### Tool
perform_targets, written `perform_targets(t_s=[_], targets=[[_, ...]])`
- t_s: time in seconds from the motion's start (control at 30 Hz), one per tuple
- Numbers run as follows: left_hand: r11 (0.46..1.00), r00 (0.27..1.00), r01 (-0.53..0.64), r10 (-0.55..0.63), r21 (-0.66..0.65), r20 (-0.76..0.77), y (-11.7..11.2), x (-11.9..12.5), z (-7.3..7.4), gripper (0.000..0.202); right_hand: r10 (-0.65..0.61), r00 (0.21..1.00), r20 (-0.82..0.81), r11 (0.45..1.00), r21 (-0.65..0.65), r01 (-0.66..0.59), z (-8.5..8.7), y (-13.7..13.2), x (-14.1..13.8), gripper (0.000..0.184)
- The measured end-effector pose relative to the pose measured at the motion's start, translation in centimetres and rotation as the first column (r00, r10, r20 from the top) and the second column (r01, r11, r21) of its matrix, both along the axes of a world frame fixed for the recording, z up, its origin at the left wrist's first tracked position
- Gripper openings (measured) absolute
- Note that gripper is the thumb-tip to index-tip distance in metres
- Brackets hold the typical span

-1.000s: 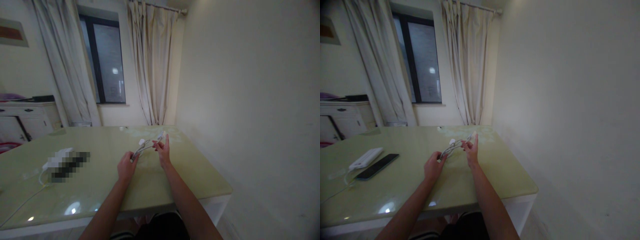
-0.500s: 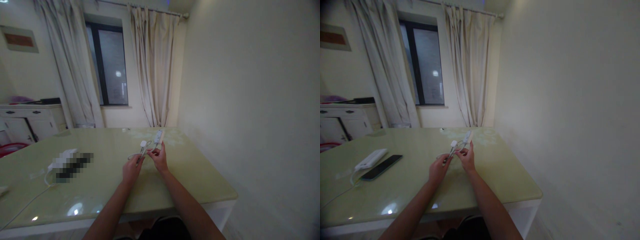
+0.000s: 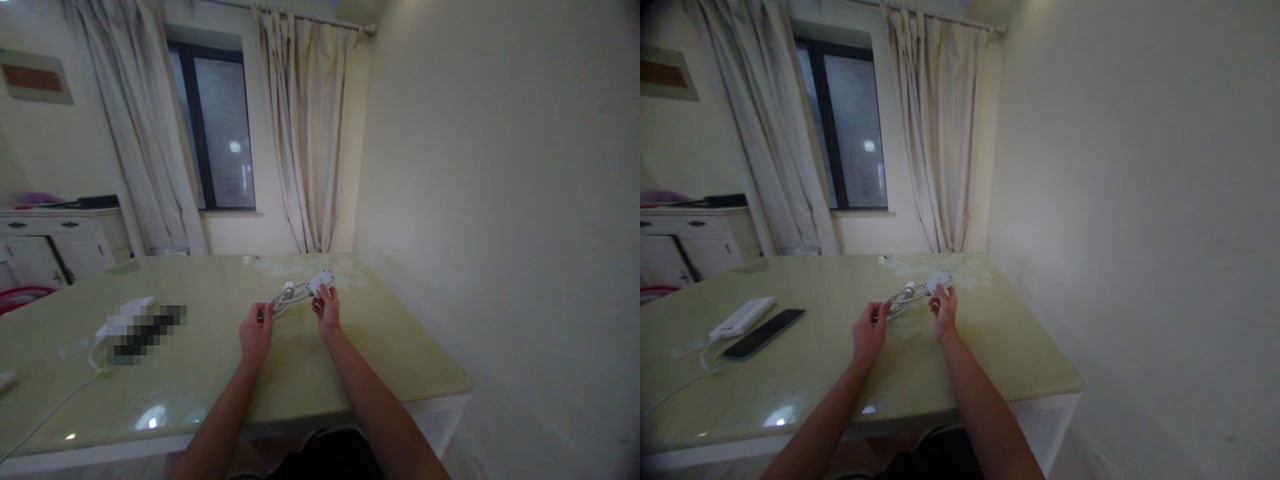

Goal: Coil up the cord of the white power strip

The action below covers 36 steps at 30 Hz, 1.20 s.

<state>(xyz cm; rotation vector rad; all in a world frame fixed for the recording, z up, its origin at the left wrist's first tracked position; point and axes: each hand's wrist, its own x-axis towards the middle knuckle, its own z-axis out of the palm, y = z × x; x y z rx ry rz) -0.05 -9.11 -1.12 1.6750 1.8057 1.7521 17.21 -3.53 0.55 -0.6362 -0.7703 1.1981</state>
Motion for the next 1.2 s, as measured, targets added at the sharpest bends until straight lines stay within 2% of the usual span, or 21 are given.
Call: perform_targets(t_s=[0.07, 0.17, 0.33, 0.43, 0.6, 0.73, 0.8, 0.9, 1.07, 1.13, 1.2], targets=[[1.000, 1.000, 0.000, 0.001, -0.022, 0.021, 0.1, -0.4, 0.0, 0.038, -0.029, 1.000, 0.009, 1.000, 0.001, 0.029, 0.0, 0.4, 0.7, 0.042], [0.998, 0.999, -0.021, 0.019, -0.051, -0.030, 0.1, -0.4, -0.2, 0.035, -0.044, 0.994, 0.097, 0.995, 0.099, 0.034, 0.0, 0.1, 1.0, 0.043], [0.999, 0.981, -0.011, 0.001, -0.050, -0.195, -0.3, 0.6, -0.6, 0.031, 0.101, 0.966, 0.237, 0.973, 0.181, -0.146, 0.3, -1.8, -0.5, 0.045], [0.999, 0.988, -0.016, 0.012, -0.029, -0.155, -0.4, 0.7, -0.5, 0.031, 0.125, 0.953, 0.275, 0.964, 0.192, -0.182, 0.1, -2.4, -1.4, 0.043], [0.998, 0.998, 0.032, -0.029, 0.057, -0.055, -0.2, 0.2, 0.1, 0.029, 0.087, 0.956, 0.280, 0.971, 0.190, -0.144, -0.2, -1.9, -1.5, 0.037], [0.985, 0.996, 0.048, -0.034, 0.165, -0.086, -0.2, 0.2, 0.2, 0.031, -0.015, 0.988, 0.152, 0.988, 0.155, -0.009, -0.1, -1.5, -0.9, 0.059], [0.985, 0.996, 0.038, -0.025, 0.166, -0.080, -0.2, 0.3, 0.2, 0.030, -0.025, 0.982, 0.188, 0.987, 0.163, -0.006, -0.1, -1.5, -0.7, 0.059], [0.992, 0.999, 0.006, 0.000, 0.124, -0.048, -0.4, 0.3, 0.2, 0.030, 0.023, 0.944, 0.331, 0.977, 0.193, -0.092, -0.3, -2.0, -0.8, 0.044], [0.992, 0.993, -0.113, 0.111, 0.060, 0.035, -0.5, 0.0, 0.3, 0.033, 0.076, 0.843, 0.533, 0.960, 0.189, -0.206, -1.1, -2.6, -1.2, 0.043], [0.994, 0.994, -0.094, 0.090, 0.064, 0.058, -0.5, 0.0, 0.2, 0.033, 0.071, 0.790, 0.609, 0.947, 0.207, -0.245, -1.5, -2.5, -1.2, 0.045], [0.995, 0.997, -0.026, 0.019, 0.100, 0.074, -0.4, 0.0, 0.0, 0.031, 0.053, 0.749, 0.661, 0.926, 0.247, -0.284, -1.8, -2.3, -1.1, 0.047]])
